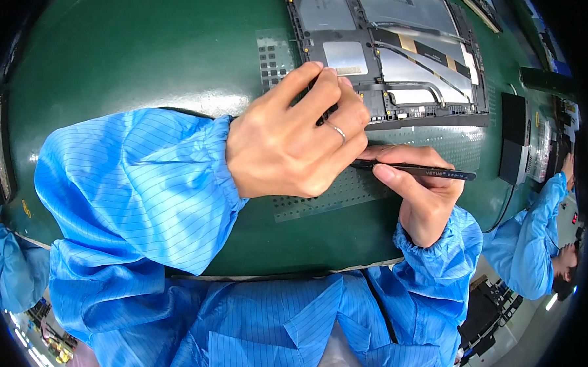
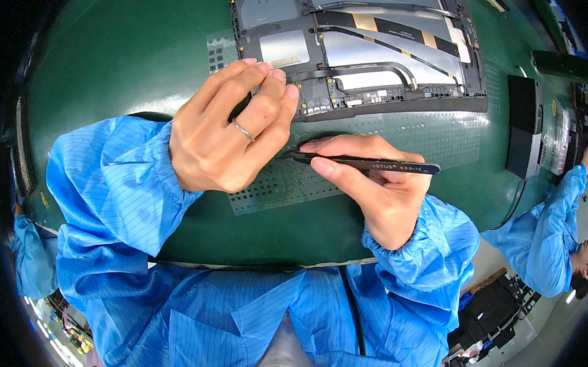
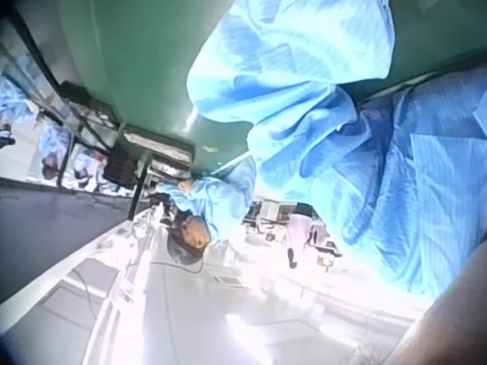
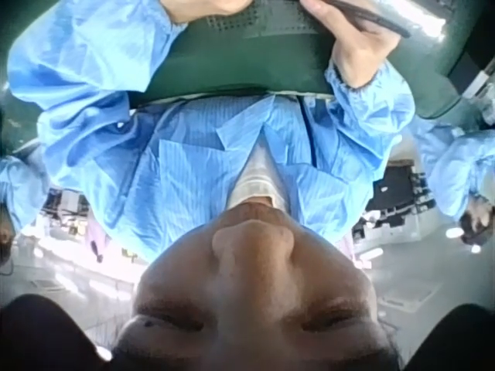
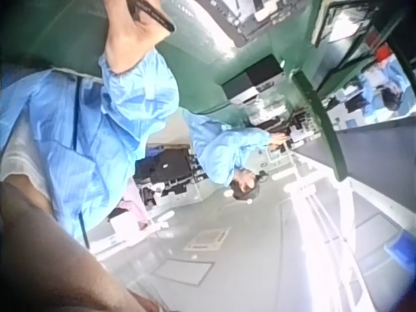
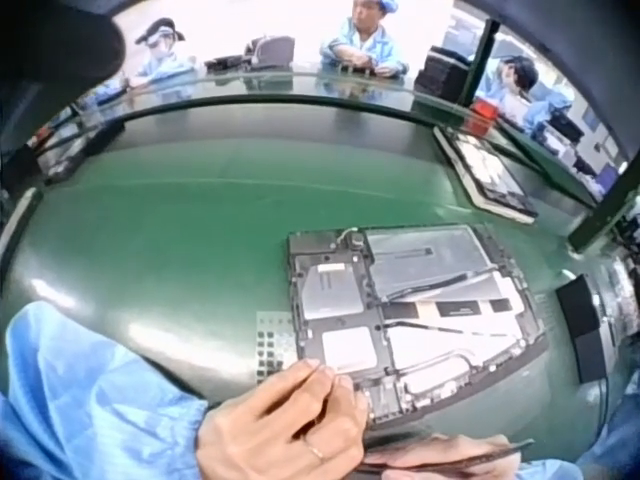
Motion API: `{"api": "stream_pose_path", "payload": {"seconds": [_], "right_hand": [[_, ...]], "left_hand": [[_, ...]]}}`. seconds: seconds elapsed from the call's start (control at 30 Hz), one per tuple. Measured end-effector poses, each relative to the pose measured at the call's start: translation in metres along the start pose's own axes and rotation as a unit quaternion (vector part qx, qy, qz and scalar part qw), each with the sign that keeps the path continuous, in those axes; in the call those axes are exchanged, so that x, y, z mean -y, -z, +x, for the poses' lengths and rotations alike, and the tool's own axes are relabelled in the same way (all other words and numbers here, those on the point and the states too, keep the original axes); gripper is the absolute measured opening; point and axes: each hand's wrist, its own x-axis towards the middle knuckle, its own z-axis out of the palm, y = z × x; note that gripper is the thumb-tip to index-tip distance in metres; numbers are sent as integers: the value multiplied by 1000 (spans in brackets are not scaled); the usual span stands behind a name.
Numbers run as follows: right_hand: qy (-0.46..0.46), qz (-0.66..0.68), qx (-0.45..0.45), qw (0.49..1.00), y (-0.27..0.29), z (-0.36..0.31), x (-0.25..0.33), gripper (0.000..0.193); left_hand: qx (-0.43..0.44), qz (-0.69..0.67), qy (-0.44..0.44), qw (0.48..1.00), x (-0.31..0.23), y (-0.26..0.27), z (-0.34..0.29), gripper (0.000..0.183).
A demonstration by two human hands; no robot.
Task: The person assembles or repairs electronic components on a tablet frame using tweezers, working on a conveyor belt.
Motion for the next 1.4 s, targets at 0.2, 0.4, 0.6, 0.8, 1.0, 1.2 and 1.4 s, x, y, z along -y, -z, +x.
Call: {"api": "stream_pose_path", "payload": {"seconds": [0.2,0.4,0.6,0.8,1.0,1.2,1.4], "right_hand": [[-1,8,-10,1000,-4,-3,-1,11],[10,26,-24,999,-11,0,-4,9],[-84,180,-51,979,-8,6,3,6],[-19,256,-76,963,-3,14,26,6],[268,135,-193,934,25,19,68,11],[242,133,-205,939,12,28,81,9],[234,117,-189,946,8,31,83,10]], "left_hand": [[-9,-5,-7,1000,-2,0,-1,27],[3,1,-10,1000,0,1,-4,27],[6,0,-10,1000,3,8,-3,27],[6,-25,4,1000,16,29,-2,30],[-30,-126,92,987,19,67,38,40],[-60,-123,122,983,22,82,41,43],[-62,-129,138,980,24,85,40,42]]}}
